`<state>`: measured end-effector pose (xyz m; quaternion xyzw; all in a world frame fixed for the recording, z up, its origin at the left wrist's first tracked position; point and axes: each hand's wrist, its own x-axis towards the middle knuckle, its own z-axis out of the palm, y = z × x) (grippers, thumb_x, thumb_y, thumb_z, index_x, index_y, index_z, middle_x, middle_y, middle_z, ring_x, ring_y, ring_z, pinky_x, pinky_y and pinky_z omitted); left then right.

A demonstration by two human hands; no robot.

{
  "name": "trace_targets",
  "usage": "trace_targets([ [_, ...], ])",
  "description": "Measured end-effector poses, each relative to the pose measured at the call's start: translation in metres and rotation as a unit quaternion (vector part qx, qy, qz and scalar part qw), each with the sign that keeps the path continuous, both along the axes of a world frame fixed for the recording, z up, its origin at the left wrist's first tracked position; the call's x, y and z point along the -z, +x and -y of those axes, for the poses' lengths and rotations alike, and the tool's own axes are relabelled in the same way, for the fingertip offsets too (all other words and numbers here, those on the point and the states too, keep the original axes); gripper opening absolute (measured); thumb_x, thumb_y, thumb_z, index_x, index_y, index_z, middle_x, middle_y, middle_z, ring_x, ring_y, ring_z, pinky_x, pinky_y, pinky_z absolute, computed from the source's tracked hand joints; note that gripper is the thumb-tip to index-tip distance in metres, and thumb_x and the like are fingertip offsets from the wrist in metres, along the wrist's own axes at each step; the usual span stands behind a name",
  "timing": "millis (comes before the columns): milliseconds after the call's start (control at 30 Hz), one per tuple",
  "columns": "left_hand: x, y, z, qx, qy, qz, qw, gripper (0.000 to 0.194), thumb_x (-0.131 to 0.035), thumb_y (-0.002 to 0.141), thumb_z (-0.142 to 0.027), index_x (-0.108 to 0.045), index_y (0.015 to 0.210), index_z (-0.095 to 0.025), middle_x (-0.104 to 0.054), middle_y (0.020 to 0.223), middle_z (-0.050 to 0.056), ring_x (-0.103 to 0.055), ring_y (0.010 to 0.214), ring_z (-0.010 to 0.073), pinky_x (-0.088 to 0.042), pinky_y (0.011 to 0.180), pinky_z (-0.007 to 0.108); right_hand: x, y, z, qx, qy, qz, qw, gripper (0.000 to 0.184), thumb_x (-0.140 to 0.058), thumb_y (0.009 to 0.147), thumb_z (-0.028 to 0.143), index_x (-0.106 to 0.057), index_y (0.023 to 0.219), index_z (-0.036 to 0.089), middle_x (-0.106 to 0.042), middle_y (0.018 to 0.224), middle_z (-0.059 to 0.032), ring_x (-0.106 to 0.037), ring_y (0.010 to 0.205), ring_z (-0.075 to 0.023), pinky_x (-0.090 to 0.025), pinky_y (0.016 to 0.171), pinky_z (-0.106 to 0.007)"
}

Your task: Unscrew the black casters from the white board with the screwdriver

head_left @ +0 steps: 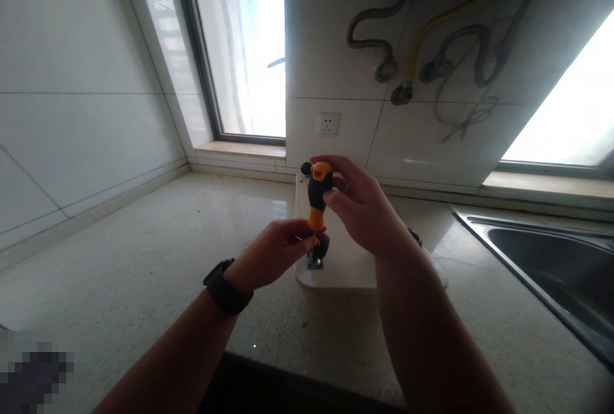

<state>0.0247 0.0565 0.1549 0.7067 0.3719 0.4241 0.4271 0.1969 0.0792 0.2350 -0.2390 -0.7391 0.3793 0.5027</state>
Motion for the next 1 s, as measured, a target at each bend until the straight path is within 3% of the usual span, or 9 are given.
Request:
trace_targets([
  [100,0.002,-0.001,-0.002,-0.003,0.000,0.009,1.000,0.021,-0.067,0.093,-0.029,-0.076,0.110,-0.020,-0.078,0.106,0.008,-0.069,0.092,0.0182,-0.054,0.082,0.034,-0.002,0.000,0.001,0.058,0.040,0.032,0.997,0.037,-0.063,0.081,0.023,-0.064,0.118,0.021,-0.061,0.110,-0.0070,-0.059,0.097,-0.0186,-0.055,0.082,-0.038],
  [200,0.004,0.001,-0.003,-0.043,0.005,-0.019,0.999,0.019,-0.073,0.088,-0.033,-0.077,0.099,-0.018,-0.077,0.092,0.006,-0.065,0.076,0.0159,-0.053,0.070,0.031,-0.001,0.000,0.003,0.080,0.042,0.046,0.995,0.048,-0.078,0.075,0.035,-0.063,0.119,0.021,-0.062,0.096,-0.0034,-0.060,0.084,-0.0168,-0.054,0.076,-0.038],
  [300,0.006,0.005,-0.002,-0.086,0.003,-0.025,0.996,0.019,-0.075,0.085,-0.035,-0.072,0.090,-0.017,-0.072,0.079,0.003,-0.060,0.065,0.0132,-0.049,0.063,0.028,0.001,-0.001,0.002,0.044,0.020,0.016,0.999,0.046,-0.081,0.074,0.034,-0.060,0.113,0.021,-0.066,0.094,-0.0025,-0.066,0.085,-0.0176,-0.056,0.080,-0.039],
  [400,0.007,0.009,-0.001,-0.110,0.004,0.006,0.994,0.019,-0.077,0.082,-0.033,-0.068,0.084,-0.017,-0.068,0.073,0.000,-0.056,0.061,0.0114,-0.046,0.058,0.026,0.002,-0.002,0.001,-0.006,0.005,-0.008,1.000,0.035,-0.071,0.084,0.032,-0.056,0.115,0.022,-0.070,0.108,-0.0065,-0.068,0.100,-0.0196,-0.056,0.089,-0.041],
  [500,0.009,0.013,0.000,-0.137,0.019,0.017,0.990,0.026,-0.082,0.078,-0.033,-0.062,0.076,-0.017,-0.064,0.069,-0.002,-0.054,0.060,0.0107,-0.043,0.057,0.025,0.002,-0.002,0.001,0.029,0.025,0.044,0.998,0.042,-0.071,0.084,0.034,-0.058,0.122,0.023,-0.066,0.113,-0.0071,-0.065,0.093,-0.0174,-0.056,0.082,-0.039],
  [633,0.014,0.014,-0.002,-0.152,0.038,0.018,0.987,0.030,-0.084,0.077,-0.036,-0.060,0.076,-0.017,-0.061,0.068,-0.003,-0.052,0.061,0.0103,-0.042,0.057,0.024,0.001,-0.002,0.001,0.073,0.025,0.042,0.996,0.055,-0.082,0.073,0.034,-0.059,0.121,0.023,-0.063,0.099,-0.0026,-0.061,0.078,-0.0147,-0.056,0.071,-0.036],
  [833,0.012,0.007,-0.005,-0.103,0.029,0.037,0.994,0.036,-0.088,0.072,-0.036,-0.064,0.091,-0.016,-0.067,0.081,0.000,-0.062,0.070,0.0129,-0.051,0.063,0.026,0.001,-0.001,0.003,-0.044,-0.030,-0.009,0.999,0.043,-0.074,0.077,0.021,-0.059,0.118,0.018,-0.071,0.107,-0.0073,-0.069,0.097,-0.0188,-0.059,0.084,-0.039],
  [1000,0.000,0.000,0.000,0.009,-0.021,0.007,1.000,0.028,-0.073,0.088,-0.030,-0.071,0.114,-0.018,-0.075,0.108,0.009,-0.070,0.086,0.0168,-0.058,0.074,0.032,0.001,-0.001,0.001,-0.037,-0.010,-0.016,0.999,0.038,-0.060,0.079,0.013,-0.060,0.116,0.019,-0.069,0.093,-0.0036,-0.068,0.093,-0.0187,-0.058,0.083,-0.039],
])
